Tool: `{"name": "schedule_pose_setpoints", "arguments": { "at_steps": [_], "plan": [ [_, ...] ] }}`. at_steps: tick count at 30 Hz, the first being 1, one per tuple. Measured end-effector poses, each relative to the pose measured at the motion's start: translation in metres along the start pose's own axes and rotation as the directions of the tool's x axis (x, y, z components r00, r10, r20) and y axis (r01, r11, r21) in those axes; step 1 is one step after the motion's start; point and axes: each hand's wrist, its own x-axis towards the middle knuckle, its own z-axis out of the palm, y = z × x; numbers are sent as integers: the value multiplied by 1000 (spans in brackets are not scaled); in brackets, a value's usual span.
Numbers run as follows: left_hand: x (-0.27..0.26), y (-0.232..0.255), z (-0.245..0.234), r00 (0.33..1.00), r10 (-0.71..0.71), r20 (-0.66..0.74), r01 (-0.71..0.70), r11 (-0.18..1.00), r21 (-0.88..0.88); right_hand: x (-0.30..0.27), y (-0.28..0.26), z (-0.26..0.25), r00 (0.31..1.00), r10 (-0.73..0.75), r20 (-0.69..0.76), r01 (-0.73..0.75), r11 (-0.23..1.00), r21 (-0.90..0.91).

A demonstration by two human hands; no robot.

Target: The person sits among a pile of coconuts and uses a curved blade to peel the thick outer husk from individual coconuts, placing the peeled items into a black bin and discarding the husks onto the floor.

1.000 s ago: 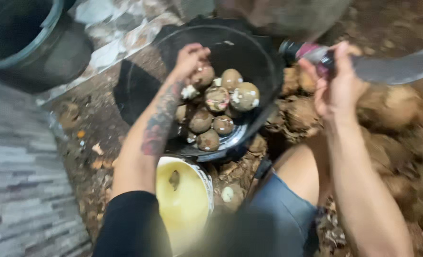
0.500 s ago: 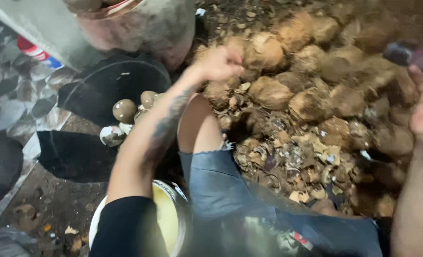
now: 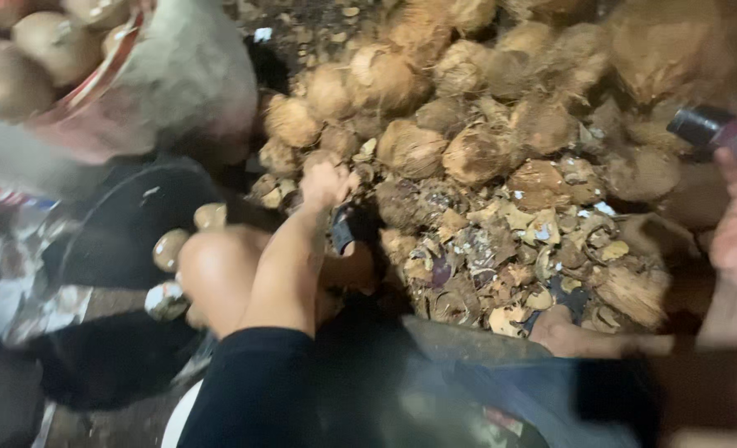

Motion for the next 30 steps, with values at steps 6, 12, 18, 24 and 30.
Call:
{"name": "schedule_pose_setpoints", "arguments": {
  "at_steps": [6,12,18,24,30],
  "plan": [
    [53,4,29,923,124,-364,-169,981,-95,-76,-25,-38,956,267,120,-275,681,679],
    [58,144,-20,627,596,-502,-751,634,-185,-51,-15,7,847,9,-531,31,997,66],
    [28,250,13,686,656,314,-632,751,-189,-30,30,89,415,-322,-851,-160,895,-417],
    [33,252,27,716,603,352,-425,777,-464,-68,52,62,620,-226,-752,-450,683,-576],
    [7,233,-50,675,634,378,-49,549,-834,-14,151,197,792,-292,-535,-281,605,-745]
  ]
}}
